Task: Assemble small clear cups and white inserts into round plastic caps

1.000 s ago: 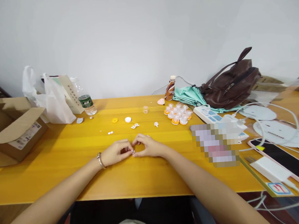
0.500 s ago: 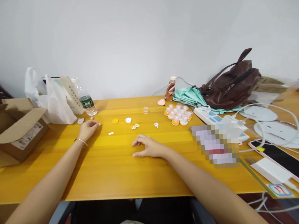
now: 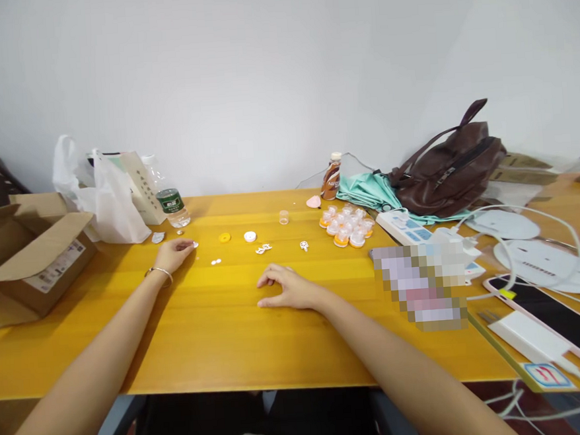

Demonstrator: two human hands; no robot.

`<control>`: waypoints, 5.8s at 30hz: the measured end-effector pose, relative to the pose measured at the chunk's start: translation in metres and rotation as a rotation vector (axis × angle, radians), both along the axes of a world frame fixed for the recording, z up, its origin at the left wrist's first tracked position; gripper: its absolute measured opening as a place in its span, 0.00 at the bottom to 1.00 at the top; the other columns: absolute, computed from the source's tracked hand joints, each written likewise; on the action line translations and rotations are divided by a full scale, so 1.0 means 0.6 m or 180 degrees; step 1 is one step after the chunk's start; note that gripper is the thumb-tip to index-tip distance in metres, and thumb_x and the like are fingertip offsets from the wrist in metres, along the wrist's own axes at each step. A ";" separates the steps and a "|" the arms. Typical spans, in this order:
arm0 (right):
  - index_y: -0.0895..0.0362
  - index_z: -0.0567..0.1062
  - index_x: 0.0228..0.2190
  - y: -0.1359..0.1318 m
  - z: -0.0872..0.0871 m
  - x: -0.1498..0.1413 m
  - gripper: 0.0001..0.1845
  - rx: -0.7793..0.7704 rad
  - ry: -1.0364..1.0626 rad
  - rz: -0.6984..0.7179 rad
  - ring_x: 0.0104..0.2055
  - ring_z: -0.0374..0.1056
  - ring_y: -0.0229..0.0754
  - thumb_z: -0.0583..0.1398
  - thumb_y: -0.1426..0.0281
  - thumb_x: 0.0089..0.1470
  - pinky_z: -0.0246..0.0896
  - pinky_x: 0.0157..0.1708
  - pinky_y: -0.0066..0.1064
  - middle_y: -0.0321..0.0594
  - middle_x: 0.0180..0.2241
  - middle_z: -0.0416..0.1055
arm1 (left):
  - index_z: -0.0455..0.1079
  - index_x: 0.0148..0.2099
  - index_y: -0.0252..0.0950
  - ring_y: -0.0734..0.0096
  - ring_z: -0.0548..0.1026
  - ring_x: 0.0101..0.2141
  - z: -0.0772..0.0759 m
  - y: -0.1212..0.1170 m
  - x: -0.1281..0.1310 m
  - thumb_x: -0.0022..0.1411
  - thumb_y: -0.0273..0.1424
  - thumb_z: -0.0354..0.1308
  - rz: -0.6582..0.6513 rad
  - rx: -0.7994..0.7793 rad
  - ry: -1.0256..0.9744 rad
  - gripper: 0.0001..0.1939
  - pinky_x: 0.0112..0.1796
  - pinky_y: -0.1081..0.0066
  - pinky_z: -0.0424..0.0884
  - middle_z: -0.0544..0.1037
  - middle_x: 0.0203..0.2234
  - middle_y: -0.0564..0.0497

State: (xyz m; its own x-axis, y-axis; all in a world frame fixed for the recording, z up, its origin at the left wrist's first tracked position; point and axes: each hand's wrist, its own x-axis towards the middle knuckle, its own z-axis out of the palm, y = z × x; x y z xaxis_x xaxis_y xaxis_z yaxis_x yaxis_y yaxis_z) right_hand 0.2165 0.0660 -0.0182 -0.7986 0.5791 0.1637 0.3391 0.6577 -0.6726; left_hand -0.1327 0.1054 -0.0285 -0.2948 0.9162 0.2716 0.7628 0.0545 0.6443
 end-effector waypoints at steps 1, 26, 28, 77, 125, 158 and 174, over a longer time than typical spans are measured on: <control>0.55 0.70 0.40 0.000 0.000 0.000 0.20 -0.0010 0.0007 0.0000 0.44 0.61 0.41 0.62 0.57 0.46 0.56 0.48 0.35 0.40 0.40 0.64 | 0.74 0.37 0.31 0.67 0.77 0.35 0.000 0.000 0.002 0.52 0.34 0.54 -0.0039 -0.0008 -0.0011 0.14 0.40 0.73 0.70 0.79 0.34 0.45; 0.55 0.71 0.39 0.000 0.000 0.001 0.19 0.0009 0.0079 -0.0013 0.43 0.62 0.40 0.62 0.58 0.47 0.57 0.47 0.35 0.40 0.39 0.64 | 0.72 0.30 0.36 0.65 0.74 0.32 0.030 -0.036 0.009 0.50 0.30 0.53 -0.0924 -0.0589 0.0842 0.07 0.37 0.68 0.69 0.78 0.29 0.49; 0.55 0.71 0.39 -0.001 0.001 0.001 0.19 0.0006 0.0069 -0.0010 0.43 0.62 0.40 0.61 0.58 0.47 0.58 0.47 0.35 0.40 0.39 0.65 | 0.72 0.29 0.36 0.66 0.75 0.31 0.034 -0.041 0.006 0.49 0.30 0.53 -0.0978 -0.0634 0.0872 0.07 0.37 0.69 0.69 0.78 0.28 0.50; 0.61 0.69 0.31 0.121 0.018 0.171 0.13 0.1729 -0.0466 -0.3539 0.40 0.61 0.50 0.59 0.67 0.41 0.57 0.42 0.39 0.49 0.35 0.64 | 0.69 0.34 0.35 0.69 0.70 0.30 0.076 -0.085 0.066 0.59 0.37 0.46 -0.1299 0.0068 0.1328 0.14 0.36 0.70 0.66 0.73 0.30 0.48; 0.56 0.62 0.35 -0.021 0.004 -0.015 0.23 -0.0771 0.0496 -0.0483 0.26 0.58 0.33 0.63 0.57 0.43 0.56 0.26 0.25 0.31 0.27 0.61 | 0.62 0.32 0.35 0.76 0.61 0.25 0.029 -0.129 0.233 0.52 0.46 0.57 -0.2890 -0.0205 0.0392 0.18 0.27 0.76 0.58 0.64 0.24 0.56; 0.56 0.70 0.21 -0.054 0.006 -0.056 0.16 0.0989 -0.0849 -0.1226 0.22 0.62 0.35 0.55 0.57 0.50 0.41 0.23 0.26 0.35 0.19 0.69 | 0.60 0.27 0.34 0.79 0.63 0.24 0.016 -0.125 0.243 0.43 0.32 0.62 -0.2745 -0.0436 0.0048 0.13 0.26 0.78 0.59 0.68 0.22 0.58; 0.56 0.64 0.33 -0.059 0.021 -0.042 0.25 0.1063 -0.0489 -0.1190 0.24 0.62 0.38 0.61 0.49 0.41 0.49 0.26 0.27 0.33 0.23 0.65 | 0.59 0.29 0.35 0.78 0.62 0.23 0.017 -0.122 0.241 0.43 0.37 0.64 -0.2875 -0.0492 0.0137 0.18 0.25 0.77 0.58 0.65 0.22 0.58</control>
State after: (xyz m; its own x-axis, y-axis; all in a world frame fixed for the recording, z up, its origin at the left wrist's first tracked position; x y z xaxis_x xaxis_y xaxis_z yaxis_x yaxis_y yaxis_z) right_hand 0.1912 0.0307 -0.0057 -0.5767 0.7655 0.2854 0.6700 0.6431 -0.3708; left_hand 0.0121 0.0324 -0.0185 0.5586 0.8205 0.1211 0.5805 -0.4911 0.6495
